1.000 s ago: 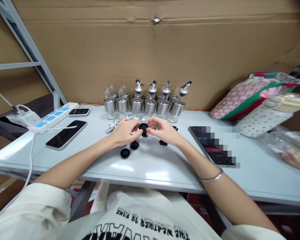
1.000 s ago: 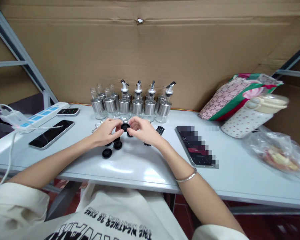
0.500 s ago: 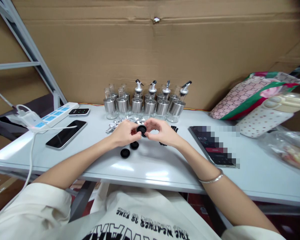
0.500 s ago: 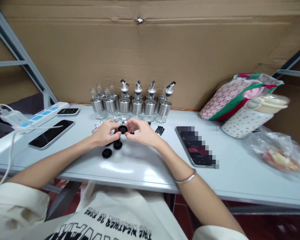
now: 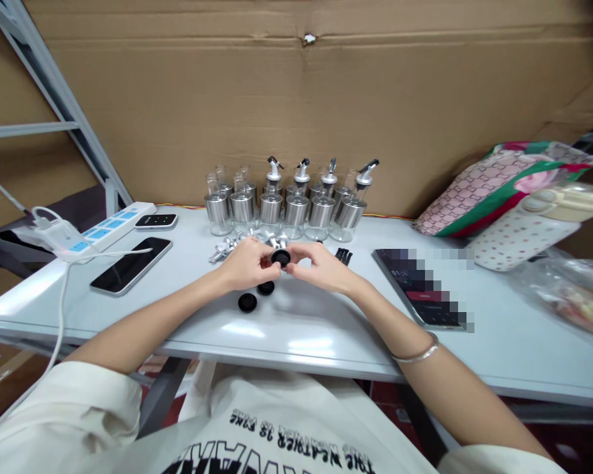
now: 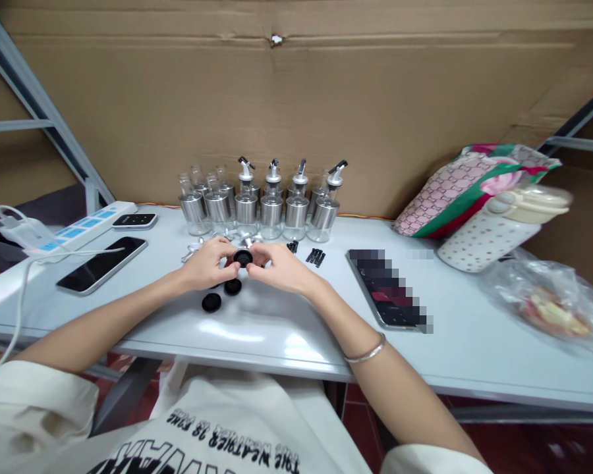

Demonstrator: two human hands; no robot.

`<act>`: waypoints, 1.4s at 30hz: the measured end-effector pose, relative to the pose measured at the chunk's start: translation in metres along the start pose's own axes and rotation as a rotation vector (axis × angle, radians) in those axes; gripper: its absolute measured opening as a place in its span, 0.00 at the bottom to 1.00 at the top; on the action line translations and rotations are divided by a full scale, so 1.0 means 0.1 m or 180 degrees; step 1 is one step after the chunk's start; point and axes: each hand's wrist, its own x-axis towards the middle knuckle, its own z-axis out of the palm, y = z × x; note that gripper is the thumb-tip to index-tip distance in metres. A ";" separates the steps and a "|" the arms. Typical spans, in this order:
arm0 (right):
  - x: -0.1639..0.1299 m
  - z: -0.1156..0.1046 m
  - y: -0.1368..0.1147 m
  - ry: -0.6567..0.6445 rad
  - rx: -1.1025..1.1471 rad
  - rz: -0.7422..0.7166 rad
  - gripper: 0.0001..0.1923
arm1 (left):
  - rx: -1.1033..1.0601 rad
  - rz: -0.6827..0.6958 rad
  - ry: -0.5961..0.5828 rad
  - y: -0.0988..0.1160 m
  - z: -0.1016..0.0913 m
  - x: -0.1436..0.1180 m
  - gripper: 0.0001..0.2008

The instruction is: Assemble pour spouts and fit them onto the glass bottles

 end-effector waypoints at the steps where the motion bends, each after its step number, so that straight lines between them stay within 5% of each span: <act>1: 0.00 0.00 -0.01 -0.0010 -0.0026 0.0017 0.06 | -0.0003 0.0002 -0.0012 0.00 0.00 0.00 0.11; 24: -0.02 -0.01 -0.12 0.0443 -0.0426 -0.0202 0.09 | 0.0235 0.0301 0.0046 0.05 0.04 -0.03 0.10; 35: 0.00 -0.06 -0.04 0.0907 0.0056 -0.0239 0.12 | 0.0099 0.0853 0.1188 -0.04 0.05 -0.04 0.07; 42: -0.01 -0.08 -0.05 0.0749 -0.0128 -0.0305 0.08 | 0.0013 0.1178 0.1202 -0.05 0.06 -0.03 0.13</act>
